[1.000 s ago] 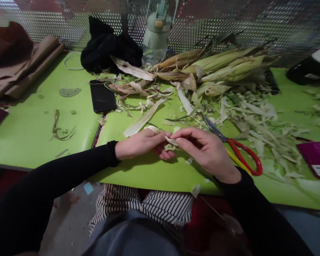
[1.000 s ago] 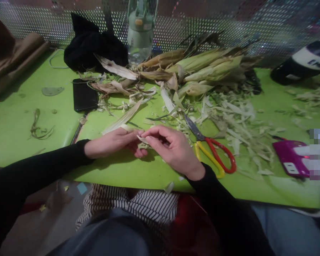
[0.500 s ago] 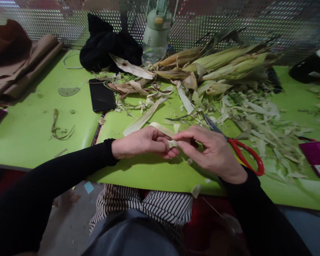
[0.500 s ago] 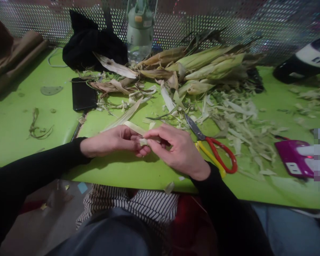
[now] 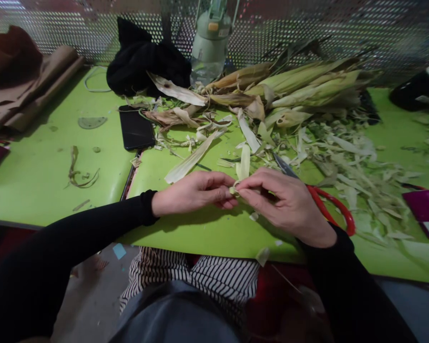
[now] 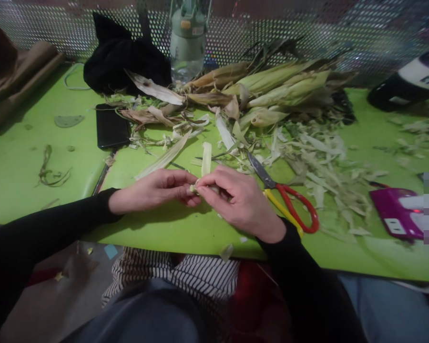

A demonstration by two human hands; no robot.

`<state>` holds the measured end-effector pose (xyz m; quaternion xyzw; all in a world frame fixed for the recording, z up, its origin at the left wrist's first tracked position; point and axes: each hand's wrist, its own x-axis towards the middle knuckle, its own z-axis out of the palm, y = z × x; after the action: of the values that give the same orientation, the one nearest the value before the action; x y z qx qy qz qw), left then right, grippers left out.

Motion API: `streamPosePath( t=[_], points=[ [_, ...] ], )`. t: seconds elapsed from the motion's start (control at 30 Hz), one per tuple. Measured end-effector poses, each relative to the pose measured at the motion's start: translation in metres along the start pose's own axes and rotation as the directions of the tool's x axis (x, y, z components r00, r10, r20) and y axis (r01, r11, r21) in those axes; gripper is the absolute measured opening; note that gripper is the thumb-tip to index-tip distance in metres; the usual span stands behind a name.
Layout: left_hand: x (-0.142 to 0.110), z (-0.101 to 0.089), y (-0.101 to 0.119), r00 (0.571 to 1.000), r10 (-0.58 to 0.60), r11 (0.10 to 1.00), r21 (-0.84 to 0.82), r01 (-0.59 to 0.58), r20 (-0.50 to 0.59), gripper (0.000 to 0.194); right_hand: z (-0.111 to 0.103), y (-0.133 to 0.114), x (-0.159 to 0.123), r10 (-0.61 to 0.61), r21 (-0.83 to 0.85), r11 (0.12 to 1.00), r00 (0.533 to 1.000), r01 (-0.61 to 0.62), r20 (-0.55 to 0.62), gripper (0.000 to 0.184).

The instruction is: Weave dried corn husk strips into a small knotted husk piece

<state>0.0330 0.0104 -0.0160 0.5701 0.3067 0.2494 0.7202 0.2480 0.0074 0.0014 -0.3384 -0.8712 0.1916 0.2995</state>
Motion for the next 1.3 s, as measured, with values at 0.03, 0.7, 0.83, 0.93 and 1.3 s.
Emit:
streamPosePath(
  t=[0.03, 0.7, 0.83, 0.93, 1.3],
  points=[
    [0.0001, 0.0002, -0.0006, 1.0, 0.008, 1.0, 0.025, -0.008, -0.004, 0.018, -0.0005, -0.0006, 0.0004, -0.008, -0.007, 1.0, 1.0, 0.008, 0.006, 0.01],
    [-0.0007, 0.0013, -0.0083, 1.0, -0.009, 1.0, 0.003, 0.009, 0.002, 0.022, 0.0032, -0.001, -0.0005, -0.053, -0.091, 0.994, 0.998, 0.057, 0.041, 0.006],
    [0.0007, -0.0015, -0.0077, 0.999, 0.012, 1.0, -0.025, -0.013, -0.03, 0.015, 0.0017, 0.0014, -0.001, -0.111, -0.035, 0.993, 0.993, 0.112, 0.048, 0.012],
    [0.0011, -0.0021, -0.007, 0.999, 0.021, 0.999, -0.042, -0.023, -0.041, 0.015, 0.0012, 0.0013, -0.0019, -0.1, -0.043, 0.994, 0.995, 0.1, 0.01, 0.016],
    [0.0018, -0.0005, -0.0092, 0.998, 0.036, 0.999, -0.004, -0.036, -0.059, 0.016, 0.0078, -0.0002, -0.0034, -0.068, -0.111, 0.992, 0.996, 0.061, -0.06, 0.014]
  ],
)
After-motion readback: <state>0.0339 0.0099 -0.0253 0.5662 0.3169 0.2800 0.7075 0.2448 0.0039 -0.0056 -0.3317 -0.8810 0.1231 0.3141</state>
